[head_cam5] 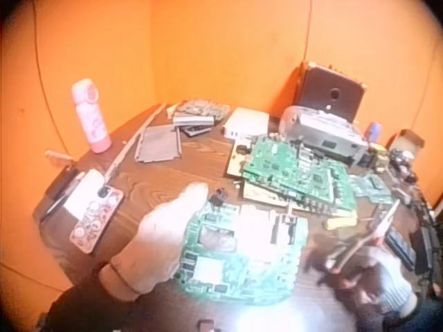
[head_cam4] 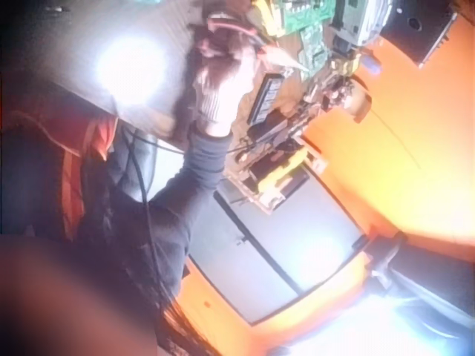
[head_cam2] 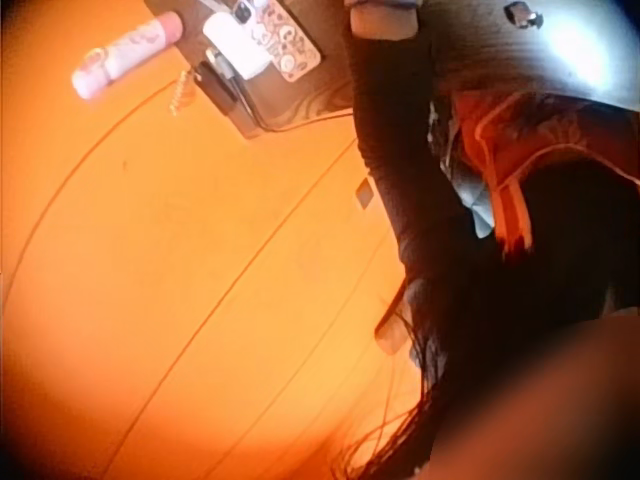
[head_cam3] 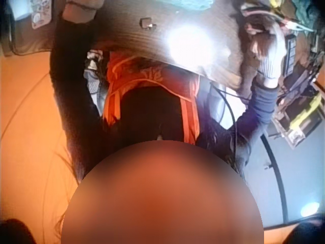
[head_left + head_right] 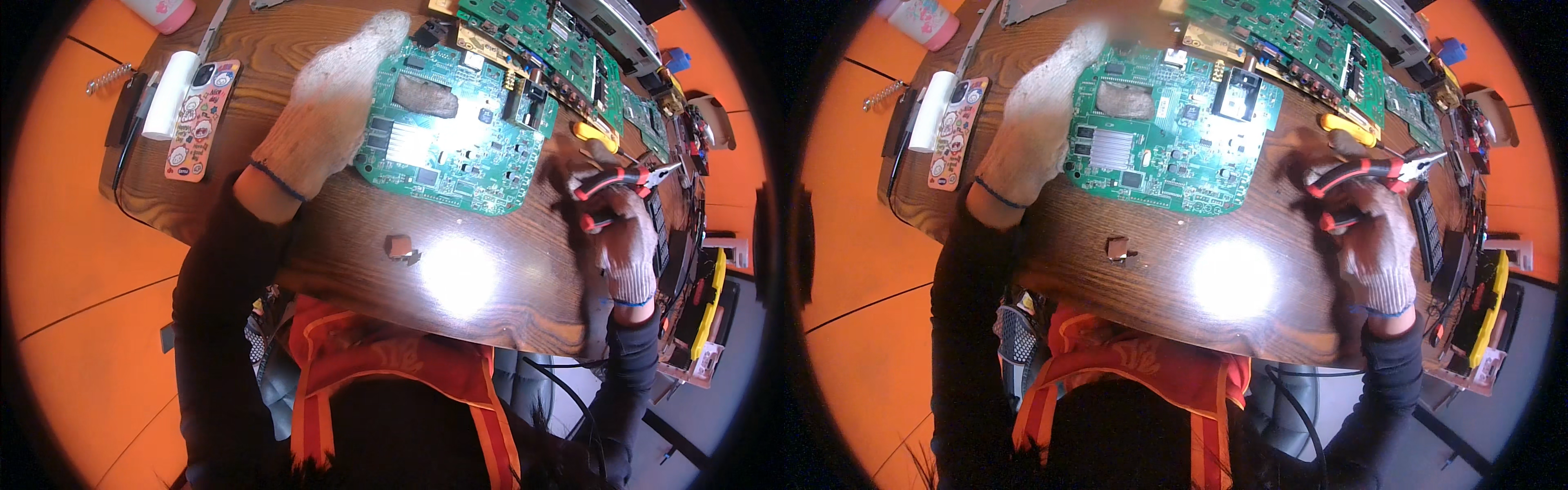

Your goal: The person uses a screwdriver and pliers to remove components from a green circuit board. They repeatedly turn the board over, unscrew parts, and place removed pieces on the table.

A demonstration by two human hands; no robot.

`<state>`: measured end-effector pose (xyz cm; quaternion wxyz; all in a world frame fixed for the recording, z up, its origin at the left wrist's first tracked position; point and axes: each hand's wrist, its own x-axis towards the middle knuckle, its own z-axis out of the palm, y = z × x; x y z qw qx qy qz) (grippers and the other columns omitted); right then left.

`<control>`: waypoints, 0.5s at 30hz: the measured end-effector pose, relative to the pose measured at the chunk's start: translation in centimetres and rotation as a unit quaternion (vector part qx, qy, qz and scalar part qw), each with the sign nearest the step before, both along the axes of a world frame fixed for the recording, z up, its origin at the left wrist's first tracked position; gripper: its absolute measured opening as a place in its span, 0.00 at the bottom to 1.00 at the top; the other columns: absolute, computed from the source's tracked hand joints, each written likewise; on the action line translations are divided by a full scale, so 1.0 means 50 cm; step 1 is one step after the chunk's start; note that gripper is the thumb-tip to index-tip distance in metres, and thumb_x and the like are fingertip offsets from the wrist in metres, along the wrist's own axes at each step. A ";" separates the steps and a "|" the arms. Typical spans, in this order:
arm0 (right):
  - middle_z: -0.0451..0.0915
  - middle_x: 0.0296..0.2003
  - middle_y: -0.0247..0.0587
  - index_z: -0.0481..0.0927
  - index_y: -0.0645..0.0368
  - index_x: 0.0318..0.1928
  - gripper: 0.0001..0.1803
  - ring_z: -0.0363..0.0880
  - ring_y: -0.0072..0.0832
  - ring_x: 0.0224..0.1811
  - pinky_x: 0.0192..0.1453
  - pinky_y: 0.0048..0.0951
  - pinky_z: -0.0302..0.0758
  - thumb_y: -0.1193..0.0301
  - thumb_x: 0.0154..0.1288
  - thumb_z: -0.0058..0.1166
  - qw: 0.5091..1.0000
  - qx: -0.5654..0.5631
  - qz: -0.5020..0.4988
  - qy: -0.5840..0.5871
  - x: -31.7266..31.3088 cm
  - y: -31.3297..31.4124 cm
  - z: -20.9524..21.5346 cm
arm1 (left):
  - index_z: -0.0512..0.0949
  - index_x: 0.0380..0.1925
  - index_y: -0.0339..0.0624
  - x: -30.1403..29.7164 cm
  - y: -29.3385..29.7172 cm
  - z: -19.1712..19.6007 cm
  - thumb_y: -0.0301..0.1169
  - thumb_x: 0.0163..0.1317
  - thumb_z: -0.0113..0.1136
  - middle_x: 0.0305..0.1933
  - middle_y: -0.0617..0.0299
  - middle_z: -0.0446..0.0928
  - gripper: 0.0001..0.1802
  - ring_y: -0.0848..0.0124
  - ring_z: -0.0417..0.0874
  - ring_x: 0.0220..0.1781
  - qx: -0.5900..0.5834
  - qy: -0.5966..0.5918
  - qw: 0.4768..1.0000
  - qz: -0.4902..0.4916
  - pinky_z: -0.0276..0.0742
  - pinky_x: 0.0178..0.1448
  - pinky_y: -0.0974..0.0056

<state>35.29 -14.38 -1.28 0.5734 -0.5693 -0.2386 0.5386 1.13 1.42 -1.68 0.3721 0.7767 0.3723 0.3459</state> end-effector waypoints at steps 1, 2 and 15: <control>0.84 0.46 0.52 0.73 0.69 0.61 0.21 0.83 0.30 0.37 0.31 0.22 0.78 0.72 0.70 0.49 0.996 0.045 0.027 0.069 0.001 -0.009 0.005 | 0.73 0.54 0.38 0.000 -0.007 0.003 0.38 0.72 0.55 0.44 0.48 0.85 0.18 0.55 0.87 0.46 -0.022 -0.021 1.000 0.001 0.83 0.51 0.57; 0.84 0.45 0.51 0.73 0.68 0.61 0.22 0.83 0.29 0.34 0.25 0.20 0.77 0.73 0.69 0.51 0.995 0.009 -0.054 0.085 0.001 -0.014 0.008 | 0.73 0.54 0.38 0.001 -0.011 0.004 0.38 0.73 0.54 0.43 0.48 0.85 0.18 0.55 0.87 0.45 -0.044 -0.043 0.998 0.001 0.84 0.50 0.58; 0.82 0.52 0.58 0.63 0.67 0.71 0.41 0.87 0.43 0.48 0.59 0.41 0.83 0.64 0.63 0.65 0.969 -0.047 0.240 -0.035 -0.133 -0.074 0.128 | 0.76 0.58 0.29 0.000 -0.030 0.013 0.32 0.75 0.52 0.54 0.49 0.83 0.19 0.62 0.86 0.56 0.149 0.115 0.976 0.109 0.81 0.61 0.61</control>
